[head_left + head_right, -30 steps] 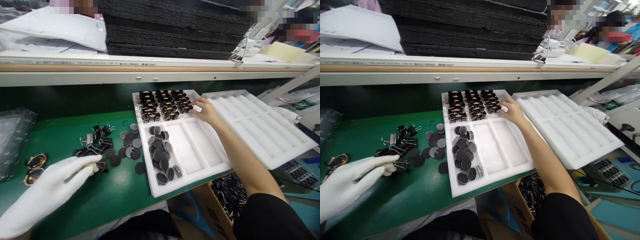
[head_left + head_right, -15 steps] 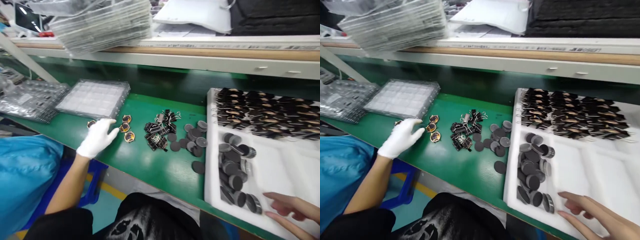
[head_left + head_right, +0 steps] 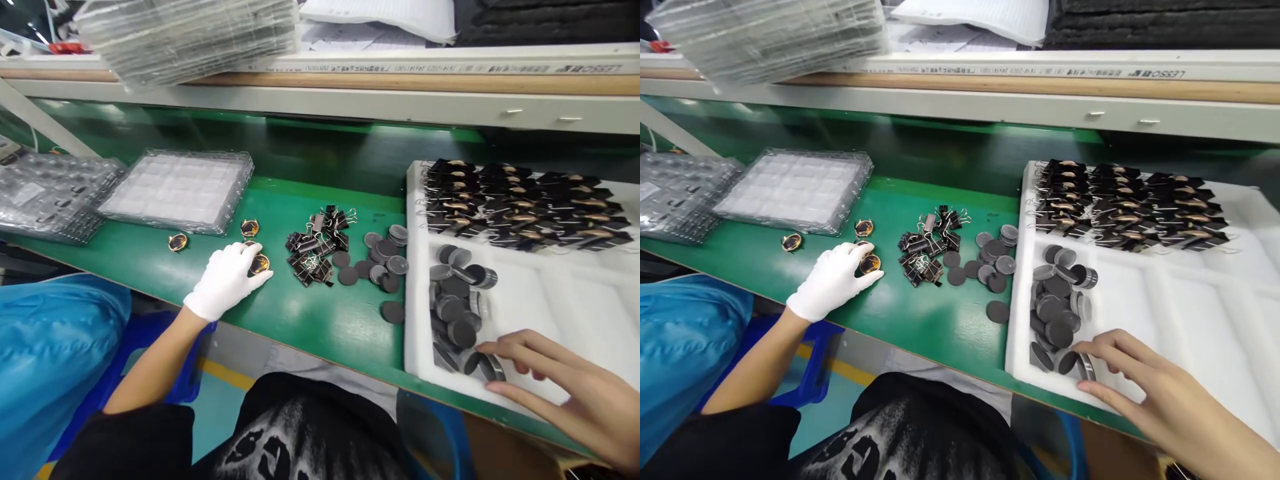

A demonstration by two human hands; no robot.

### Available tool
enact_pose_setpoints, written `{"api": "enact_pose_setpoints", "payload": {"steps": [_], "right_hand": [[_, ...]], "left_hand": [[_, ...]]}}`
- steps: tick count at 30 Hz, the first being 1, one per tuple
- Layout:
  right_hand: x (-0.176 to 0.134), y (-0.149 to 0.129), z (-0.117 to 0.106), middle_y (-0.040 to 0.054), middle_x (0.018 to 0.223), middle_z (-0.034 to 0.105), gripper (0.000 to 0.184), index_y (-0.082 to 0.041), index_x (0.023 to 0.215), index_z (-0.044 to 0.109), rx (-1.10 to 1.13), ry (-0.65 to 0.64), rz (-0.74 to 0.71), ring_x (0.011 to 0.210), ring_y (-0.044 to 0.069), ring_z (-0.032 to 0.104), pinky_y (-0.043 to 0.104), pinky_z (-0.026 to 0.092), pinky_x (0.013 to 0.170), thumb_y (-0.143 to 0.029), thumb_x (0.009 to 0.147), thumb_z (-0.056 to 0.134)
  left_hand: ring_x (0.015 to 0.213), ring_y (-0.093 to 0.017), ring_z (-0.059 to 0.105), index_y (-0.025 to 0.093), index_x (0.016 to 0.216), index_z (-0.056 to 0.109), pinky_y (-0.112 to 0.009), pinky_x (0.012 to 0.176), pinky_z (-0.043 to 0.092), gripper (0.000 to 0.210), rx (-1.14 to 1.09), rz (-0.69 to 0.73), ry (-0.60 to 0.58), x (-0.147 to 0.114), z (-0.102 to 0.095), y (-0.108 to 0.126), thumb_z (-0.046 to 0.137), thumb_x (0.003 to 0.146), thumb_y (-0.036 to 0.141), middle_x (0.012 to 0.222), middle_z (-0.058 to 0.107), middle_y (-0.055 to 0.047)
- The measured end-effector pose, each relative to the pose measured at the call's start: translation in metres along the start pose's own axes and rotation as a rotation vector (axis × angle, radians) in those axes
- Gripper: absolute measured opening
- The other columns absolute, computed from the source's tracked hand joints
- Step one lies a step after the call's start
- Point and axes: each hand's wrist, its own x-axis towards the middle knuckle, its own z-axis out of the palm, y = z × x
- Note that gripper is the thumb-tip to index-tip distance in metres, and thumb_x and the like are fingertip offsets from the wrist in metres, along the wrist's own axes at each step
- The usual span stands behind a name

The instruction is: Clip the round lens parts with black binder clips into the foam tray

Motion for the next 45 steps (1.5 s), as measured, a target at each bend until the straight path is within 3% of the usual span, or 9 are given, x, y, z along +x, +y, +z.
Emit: {"api": "enact_pose_setpoints", "payload": {"steps": [4,9,11,14,18,21,27,34,45], "right_hand": [[0.004,-0.003,-0.015,0.0104,0.114,0.078,0.029,-0.059,0.101,0.078,0.131,-0.074,0.089,0.09,0.041,0.077,0.048,0.061,0.051,-0.064,0.072,0.078],[0.019,-0.023,-0.022,0.0066,0.113,0.08,0.028,-0.045,0.105,0.079,0.348,0.156,0.155,0.094,0.034,0.078,0.049,0.067,0.085,-0.05,0.078,0.083],[0.037,-0.042,-0.018,0.0074,0.105,0.079,0.028,-0.036,0.101,0.08,0.532,0.172,0.116,0.081,0.029,0.077,0.045,0.068,0.079,-0.045,0.076,0.088],[0.072,-0.078,-0.008,0.0034,0.079,0.073,0.034,-0.031,0.108,0.081,0.739,0.087,0.018,0.062,0.02,0.068,0.035,0.063,0.06,-0.043,0.077,0.089],[0.107,-0.113,0.002,0.0058,0.113,0.073,0.036,-0.03,0.115,0.08,0.866,0.071,-0.22,0.085,0.019,0.071,0.036,0.065,0.08,-0.036,0.08,0.087],[0.117,-0.116,0.006,0.0062,0.119,0.068,0.042,-0.032,0.122,0.079,0.841,0.093,-0.297,0.094,0.019,0.069,0.036,0.065,0.085,-0.035,0.081,0.086],[0.122,-0.098,0.017,0.0062,0.116,0.073,0.038,-0.031,0.121,0.077,0.906,0.26,-0.199,0.088,0.021,0.07,0.04,0.065,0.081,-0.049,0.088,0.08],[0.127,-0.098,0.026,0.0029,0.082,0.069,0.035,-0.023,0.095,0.075,1.142,0.197,-0.02,0.071,0.017,0.065,0.033,0.059,0.065,-0.058,0.094,0.071],[0.121,-0.103,0.044,0.0003,0.085,0.069,0.025,-0.029,0.1,0.07,0.887,0.222,-0.016,0.06,0.016,0.066,0.033,0.056,0.053,-0.05,0.09,0.078]], "left_hand": [[0.102,-0.036,0.072,0.011,0.143,0.056,-0.046,0.086,0.055,0.064,-0.019,0.052,0.042,0.003,-0.004,-0.007,0.06,0.097,0.057,0.118,0.071,-0.019],[0.099,-0.024,0.075,0.015,0.151,0.044,-0.038,0.093,0.061,0.073,-0.338,0.18,0.43,0.016,-0.015,0.007,0.071,0.094,0.051,0.114,0.074,-0.012],[0.092,-0.021,0.076,0.017,0.156,0.036,-0.035,0.09,0.062,0.084,-0.448,0.276,0.506,0.03,-0.027,0.029,0.077,0.09,0.051,0.112,0.075,-0.008],[0.092,-0.022,0.077,0.018,0.157,0.033,-0.035,0.087,0.062,0.089,-0.52,0.455,0.471,0.056,-0.049,0.07,0.079,0.088,0.052,0.112,0.076,-0.009],[0.086,-0.027,0.077,0.014,0.151,0.038,-0.036,0.075,0.059,0.078,-0.377,0.613,0.491,0.086,-0.074,0.11,0.07,0.094,0.055,0.104,0.077,-0.013],[0.081,-0.026,0.077,0.014,0.152,0.036,-0.033,0.069,0.055,0.071,-0.271,0.663,0.547,0.099,-0.081,0.122,0.059,0.1,0.056,0.099,0.076,-0.011],[0.08,-0.023,0.076,0.015,0.155,0.031,-0.031,0.07,0.053,0.07,-0.278,0.697,0.589,0.114,-0.073,0.131,0.056,0.102,0.054,0.098,0.076,-0.009],[0.077,-0.024,0.076,0.013,0.153,0.031,-0.033,0.068,0.054,0.068,-0.342,0.754,0.581,0.126,-0.053,0.134,0.057,0.102,0.05,0.094,0.076,-0.009],[0.068,-0.022,0.072,0.012,0.141,0.04,-0.031,0.06,0.049,0.051,-0.422,0.907,0.614,0.119,-0.06,0.151,0.058,0.104,0.042,0.083,0.07,-0.005]]}}
